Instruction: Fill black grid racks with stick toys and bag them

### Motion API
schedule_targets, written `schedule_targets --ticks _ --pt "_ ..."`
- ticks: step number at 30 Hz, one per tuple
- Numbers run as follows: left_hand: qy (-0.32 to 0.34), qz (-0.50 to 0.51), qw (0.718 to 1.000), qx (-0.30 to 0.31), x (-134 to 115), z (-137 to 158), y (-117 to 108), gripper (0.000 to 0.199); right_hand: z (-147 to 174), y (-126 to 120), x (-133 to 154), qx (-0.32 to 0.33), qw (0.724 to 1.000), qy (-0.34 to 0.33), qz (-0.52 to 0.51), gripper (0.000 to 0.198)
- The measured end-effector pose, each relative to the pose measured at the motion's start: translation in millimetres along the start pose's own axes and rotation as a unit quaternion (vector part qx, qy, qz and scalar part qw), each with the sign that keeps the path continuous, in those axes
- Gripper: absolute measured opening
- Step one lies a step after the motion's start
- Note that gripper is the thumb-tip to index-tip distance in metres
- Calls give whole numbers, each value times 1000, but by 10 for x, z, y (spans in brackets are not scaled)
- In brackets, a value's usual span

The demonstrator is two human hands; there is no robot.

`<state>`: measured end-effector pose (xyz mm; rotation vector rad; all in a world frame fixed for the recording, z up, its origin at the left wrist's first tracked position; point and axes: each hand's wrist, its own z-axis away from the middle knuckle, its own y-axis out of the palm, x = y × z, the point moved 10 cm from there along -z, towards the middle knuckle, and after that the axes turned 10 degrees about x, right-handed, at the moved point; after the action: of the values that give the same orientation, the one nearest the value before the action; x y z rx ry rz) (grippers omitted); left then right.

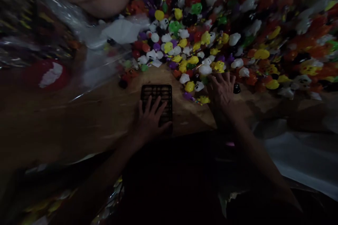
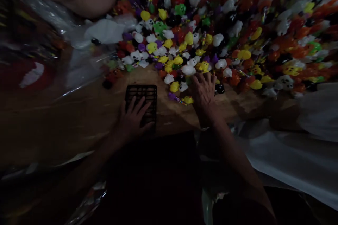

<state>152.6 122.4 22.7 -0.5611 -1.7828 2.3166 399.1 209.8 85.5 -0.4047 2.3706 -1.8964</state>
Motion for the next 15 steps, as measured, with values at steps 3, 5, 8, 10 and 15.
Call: schedule_targets --ticks 3,5,8,10,15 --pt "-16 2 1000 4 -9 -17 -19 77 -239 -116 225 -33 999 -5 -14 32" --pt "-16 5 1000 -2 -13 -15 -46 76 -274 -225 379 -61 997 -12 -43 31" --pt "-9 19 999 -28 26 6 -82 71 73 -347 475 -96 989 11 -116 31" --pt "4 30 998 -57 33 42 -100 68 515 -315 455 -92 978 51 -181 32" --pt "133 14 975 -179 -440 223 -250 69 1194 255 614 86 902 95 -412 34"
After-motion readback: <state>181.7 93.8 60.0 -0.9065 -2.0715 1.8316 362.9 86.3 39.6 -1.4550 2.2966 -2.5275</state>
